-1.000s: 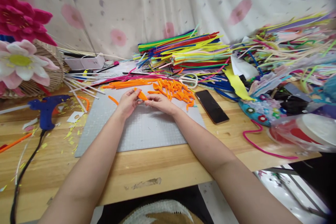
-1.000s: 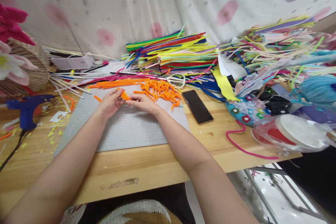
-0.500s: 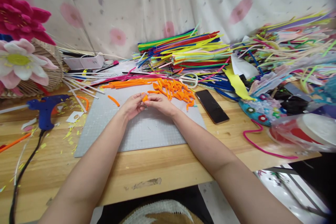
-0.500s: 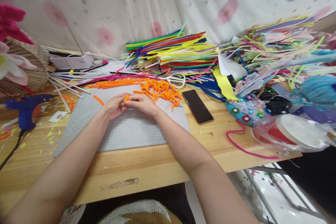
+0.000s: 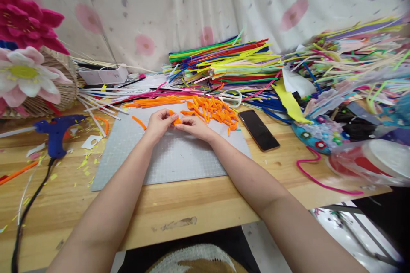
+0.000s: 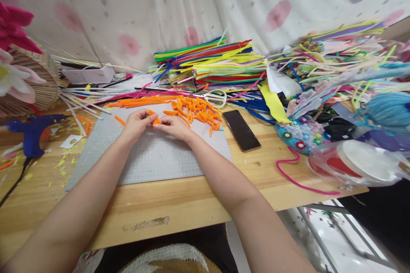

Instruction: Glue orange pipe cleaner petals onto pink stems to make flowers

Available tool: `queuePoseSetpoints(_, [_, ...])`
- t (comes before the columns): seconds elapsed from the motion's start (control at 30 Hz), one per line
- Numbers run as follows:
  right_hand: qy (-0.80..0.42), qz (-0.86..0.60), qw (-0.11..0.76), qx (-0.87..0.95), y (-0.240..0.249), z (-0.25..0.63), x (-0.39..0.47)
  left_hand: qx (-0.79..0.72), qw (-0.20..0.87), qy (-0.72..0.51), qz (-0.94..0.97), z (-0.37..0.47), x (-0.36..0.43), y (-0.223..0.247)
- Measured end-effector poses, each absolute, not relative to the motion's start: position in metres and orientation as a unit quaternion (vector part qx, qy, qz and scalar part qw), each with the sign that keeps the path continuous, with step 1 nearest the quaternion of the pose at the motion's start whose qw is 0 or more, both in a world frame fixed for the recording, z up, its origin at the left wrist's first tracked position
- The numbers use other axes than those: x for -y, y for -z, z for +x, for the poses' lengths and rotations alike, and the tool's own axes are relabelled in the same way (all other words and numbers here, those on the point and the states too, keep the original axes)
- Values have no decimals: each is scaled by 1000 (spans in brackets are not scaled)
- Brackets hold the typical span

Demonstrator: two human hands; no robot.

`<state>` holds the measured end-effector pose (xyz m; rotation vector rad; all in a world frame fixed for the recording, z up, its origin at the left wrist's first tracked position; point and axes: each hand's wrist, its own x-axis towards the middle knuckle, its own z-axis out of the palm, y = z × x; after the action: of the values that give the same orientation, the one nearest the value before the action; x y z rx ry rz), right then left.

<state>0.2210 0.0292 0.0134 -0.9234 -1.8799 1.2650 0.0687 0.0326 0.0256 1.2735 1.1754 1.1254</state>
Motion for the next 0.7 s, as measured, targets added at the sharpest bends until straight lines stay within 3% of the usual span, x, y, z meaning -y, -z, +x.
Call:
queuePoseSetpoints(0.13, [-439,-401,380,708,-8,218,-31,-510,482,-445,557,68,-34,-24])
queuePoseSetpoints(0.3, [-383,-467,413,682,-11,215,-32,-461,563,-432,532,66,-32,-25])
queuePoseSetpoints(0.43, [-434,-452,398,670,-14,212,-29,-431,615,-436,497,65,-30,-21])
queuePoseSetpoints(0.7, [-477,-468,440,600,-10,209,-28,-436,601,-457,489,69,-26,-19])
